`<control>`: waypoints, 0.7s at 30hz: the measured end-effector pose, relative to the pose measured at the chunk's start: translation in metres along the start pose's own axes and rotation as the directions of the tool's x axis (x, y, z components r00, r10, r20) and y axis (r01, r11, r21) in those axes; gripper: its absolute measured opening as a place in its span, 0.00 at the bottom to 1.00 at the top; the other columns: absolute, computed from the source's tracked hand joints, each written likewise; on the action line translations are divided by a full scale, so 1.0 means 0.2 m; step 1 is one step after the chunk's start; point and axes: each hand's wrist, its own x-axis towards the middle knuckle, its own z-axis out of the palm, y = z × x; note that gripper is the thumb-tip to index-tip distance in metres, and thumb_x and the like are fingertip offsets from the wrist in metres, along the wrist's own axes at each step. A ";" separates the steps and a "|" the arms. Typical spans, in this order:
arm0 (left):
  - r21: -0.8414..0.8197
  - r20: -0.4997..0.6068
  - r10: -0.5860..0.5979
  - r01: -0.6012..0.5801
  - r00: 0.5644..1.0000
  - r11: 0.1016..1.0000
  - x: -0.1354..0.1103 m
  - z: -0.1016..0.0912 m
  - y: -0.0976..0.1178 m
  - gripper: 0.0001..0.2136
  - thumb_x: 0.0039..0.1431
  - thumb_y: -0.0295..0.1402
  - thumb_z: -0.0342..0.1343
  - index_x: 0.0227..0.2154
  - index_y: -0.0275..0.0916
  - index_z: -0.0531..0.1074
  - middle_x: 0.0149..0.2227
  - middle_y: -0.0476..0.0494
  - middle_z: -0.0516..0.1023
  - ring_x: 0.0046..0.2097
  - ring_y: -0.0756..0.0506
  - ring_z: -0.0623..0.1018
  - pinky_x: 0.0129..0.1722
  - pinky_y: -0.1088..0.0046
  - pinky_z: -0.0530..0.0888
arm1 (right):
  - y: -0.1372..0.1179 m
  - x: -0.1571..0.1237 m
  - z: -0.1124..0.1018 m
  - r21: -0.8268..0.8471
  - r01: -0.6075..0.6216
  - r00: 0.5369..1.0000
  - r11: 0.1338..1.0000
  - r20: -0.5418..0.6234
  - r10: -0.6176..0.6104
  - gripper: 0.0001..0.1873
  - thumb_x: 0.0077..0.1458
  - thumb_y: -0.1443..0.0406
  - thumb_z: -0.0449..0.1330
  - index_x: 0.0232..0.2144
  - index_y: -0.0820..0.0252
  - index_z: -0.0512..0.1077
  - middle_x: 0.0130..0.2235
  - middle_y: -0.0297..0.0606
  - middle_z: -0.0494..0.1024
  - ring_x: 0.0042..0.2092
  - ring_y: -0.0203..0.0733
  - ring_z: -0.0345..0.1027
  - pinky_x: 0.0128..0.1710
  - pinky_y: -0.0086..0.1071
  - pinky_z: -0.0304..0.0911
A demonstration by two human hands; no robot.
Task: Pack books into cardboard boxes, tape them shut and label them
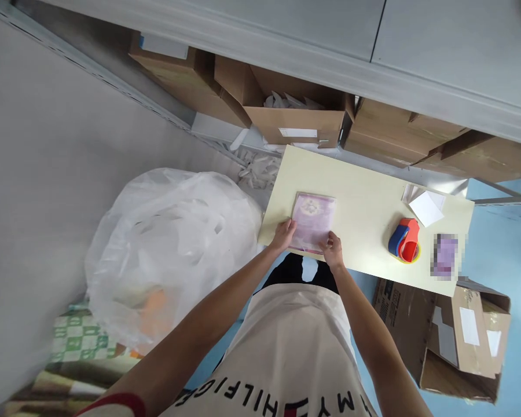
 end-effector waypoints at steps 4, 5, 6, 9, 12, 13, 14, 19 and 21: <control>-0.040 -0.002 -0.044 0.044 0.999 0.998 0.00 -0.04 0.01 0.28 0.61 0.53 0.49 0.59 0.41 0.65 0.59 0.37 0.68 0.62 0.38 0.67 0.62 0.60 0.63 | -0.02 0.01 0.06 -0.048 0.021 0.999 0.999 -0.033 -0.023 0.34 0.40 0.55 0.64 0.52 0.57 0.70 0.54 0.46 0.70 0.48 0.51 0.70 0.46 0.45 0.71; -0.054 -0.011 -0.037 0.037 0.999 0.998 0.01 -0.06 0.02 0.27 0.61 0.52 0.49 0.58 0.42 0.65 0.59 0.38 0.69 0.62 0.38 0.67 0.63 0.60 0.63 | -0.04 0.02 0.08 -0.057 0.031 0.999 0.998 -0.032 -0.033 0.34 0.41 0.55 0.64 0.52 0.57 0.70 0.54 0.46 0.70 0.47 0.50 0.70 0.46 0.45 0.71; -0.066 -0.020 -0.025 0.024 0.999 0.998 0.04 -0.08 0.04 0.27 0.62 0.51 0.49 0.58 0.42 0.66 0.59 0.38 0.69 0.62 0.38 0.68 0.62 0.59 0.63 | -0.06 0.04 0.11 -0.064 0.042 0.999 0.997 -0.027 -0.044 0.33 0.41 0.55 0.64 0.52 0.57 0.70 0.54 0.46 0.70 0.47 0.50 0.70 0.45 0.45 0.71; -0.087 -0.045 0.022 -0.026 0.999 0.996 0.14 -0.16 0.10 0.25 0.62 0.50 0.50 0.57 0.42 0.67 0.60 0.37 0.68 0.62 0.38 0.67 0.62 0.58 0.64 | -0.15 0.13 0.19 -0.093 0.094 0.995 0.991 -0.007 -0.095 0.32 0.42 0.55 0.63 0.52 0.57 0.70 0.52 0.45 0.71 0.46 0.50 0.70 0.41 0.43 0.72; -0.087 -0.063 0.105 -0.110 0.992 0.990 0.29 -0.23 0.18 0.23 0.63 0.49 0.51 0.54 0.40 0.69 0.59 0.37 0.70 0.62 0.38 0.68 0.62 0.58 0.64 | -0.27 0.24 0.28 -0.133 0.163 0.987 0.978 0.018 -0.162 0.30 0.43 0.56 0.62 0.50 0.57 0.71 0.47 0.43 0.73 0.44 0.48 0.70 0.37 0.39 0.71; -0.082 -0.067 0.133 -0.138 0.989 0.987 0.33 -0.25 0.21 0.22 0.63 0.48 0.51 0.53 0.39 0.71 0.58 0.36 0.71 0.62 0.38 0.68 0.63 0.58 0.64 | -0.31 0.28 0.30 -0.146 0.182 0.983 0.972 0.027 -0.180 0.29 0.43 0.56 0.61 0.49 0.57 0.71 0.46 0.42 0.73 0.43 0.48 0.70 0.36 0.38 0.70; -0.074 -0.070 0.156 -0.161 0.985 0.984 0.38 -0.27 0.23 0.21 0.63 0.47 0.52 0.52 0.38 0.71 0.57 0.36 0.72 0.61 0.38 0.69 0.63 0.59 0.63 | -0.34 0.32 0.32 -0.157 0.197 0.980 0.968 0.037 -0.194 0.28 0.43 0.56 0.61 0.48 0.58 0.71 0.45 0.41 0.73 0.43 0.47 0.70 0.35 0.37 0.69; -0.080 -0.066 0.172 -0.177 0.983 0.981 0.50 -0.32 0.28 0.22 0.63 0.45 0.54 0.53 0.36 0.71 0.58 0.36 0.72 0.61 0.38 0.69 0.63 0.60 0.63 | -0.45 0.44 0.36 -0.205 0.223 0.975 0.953 0.044 -0.218 0.26 0.44 0.57 0.60 0.47 0.58 0.72 0.42 0.40 0.74 0.42 0.46 0.68 0.35 0.35 0.68; -0.121 -0.056 0.166 -0.172 0.985 0.978 0.50 -0.33 0.28 0.23 0.63 0.46 0.53 0.54 0.37 0.71 0.58 0.37 0.72 0.61 0.38 0.70 0.63 0.60 0.64 | -0.46 0.44 0.36 -0.209 0.212 0.977 0.955 0.036 -0.209 0.27 0.44 0.58 0.60 0.48 0.58 0.72 0.44 0.41 0.74 0.43 0.46 0.68 0.36 0.35 0.68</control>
